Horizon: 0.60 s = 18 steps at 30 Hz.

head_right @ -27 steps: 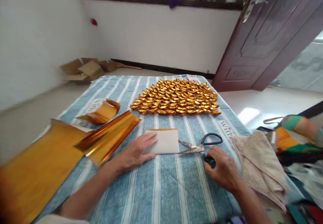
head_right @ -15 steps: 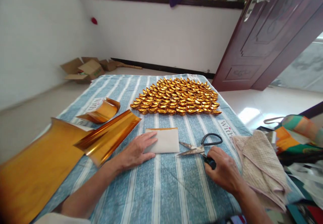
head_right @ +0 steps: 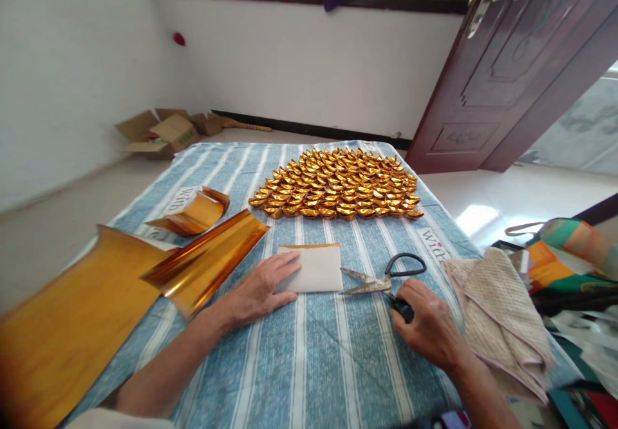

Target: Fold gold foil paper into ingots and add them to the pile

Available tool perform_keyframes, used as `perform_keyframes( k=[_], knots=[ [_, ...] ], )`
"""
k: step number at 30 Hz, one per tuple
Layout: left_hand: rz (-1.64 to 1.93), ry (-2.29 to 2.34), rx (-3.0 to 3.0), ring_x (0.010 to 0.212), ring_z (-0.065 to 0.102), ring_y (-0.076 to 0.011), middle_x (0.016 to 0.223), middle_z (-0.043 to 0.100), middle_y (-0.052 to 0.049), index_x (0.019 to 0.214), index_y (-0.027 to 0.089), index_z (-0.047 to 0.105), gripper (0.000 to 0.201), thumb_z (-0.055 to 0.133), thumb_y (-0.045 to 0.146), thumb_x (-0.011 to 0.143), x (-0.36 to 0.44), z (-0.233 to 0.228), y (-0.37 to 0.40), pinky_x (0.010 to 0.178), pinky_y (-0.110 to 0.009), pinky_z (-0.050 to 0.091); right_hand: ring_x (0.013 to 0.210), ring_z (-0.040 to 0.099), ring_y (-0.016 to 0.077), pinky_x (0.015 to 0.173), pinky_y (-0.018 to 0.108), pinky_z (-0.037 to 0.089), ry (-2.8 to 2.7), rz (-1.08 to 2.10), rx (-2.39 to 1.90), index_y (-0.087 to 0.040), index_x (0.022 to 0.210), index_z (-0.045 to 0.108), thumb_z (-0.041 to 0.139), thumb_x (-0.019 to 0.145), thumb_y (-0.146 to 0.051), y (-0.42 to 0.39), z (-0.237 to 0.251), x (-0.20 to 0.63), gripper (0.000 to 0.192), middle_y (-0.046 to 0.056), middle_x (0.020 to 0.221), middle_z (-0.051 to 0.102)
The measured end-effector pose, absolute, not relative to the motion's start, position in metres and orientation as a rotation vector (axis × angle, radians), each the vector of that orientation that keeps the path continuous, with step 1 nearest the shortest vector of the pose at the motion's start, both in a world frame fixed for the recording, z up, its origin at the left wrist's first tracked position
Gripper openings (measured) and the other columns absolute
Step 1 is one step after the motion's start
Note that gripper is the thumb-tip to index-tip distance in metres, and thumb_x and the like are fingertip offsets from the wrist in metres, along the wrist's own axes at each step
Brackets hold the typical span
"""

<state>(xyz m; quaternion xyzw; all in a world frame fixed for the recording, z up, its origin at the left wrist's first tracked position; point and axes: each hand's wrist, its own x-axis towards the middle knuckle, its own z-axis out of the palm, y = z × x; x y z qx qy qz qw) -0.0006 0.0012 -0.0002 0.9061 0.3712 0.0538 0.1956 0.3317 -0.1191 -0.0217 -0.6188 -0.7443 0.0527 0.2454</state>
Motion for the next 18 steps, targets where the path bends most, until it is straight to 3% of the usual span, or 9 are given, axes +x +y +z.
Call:
perform_keyframes(
  k=[18],
  knots=[
    [0.155,1.028,2.571,0.131,0.041,-0.0311,0.145,0.041,-0.018,0.126,0.016,0.055,0.051,0.068,0.029,0.078,-0.0016,-0.0031,0.0027,0.105,-0.05,0.034,0.078,0.059,0.0192,0.071,0.032,0.048,-2.034,0.142,-1.709,-0.021,0.08,0.056,0.053,0.076,-0.022,-0.1185,-0.0184,0.3311,0.006,0.003,0.082,0.06]
  ],
)
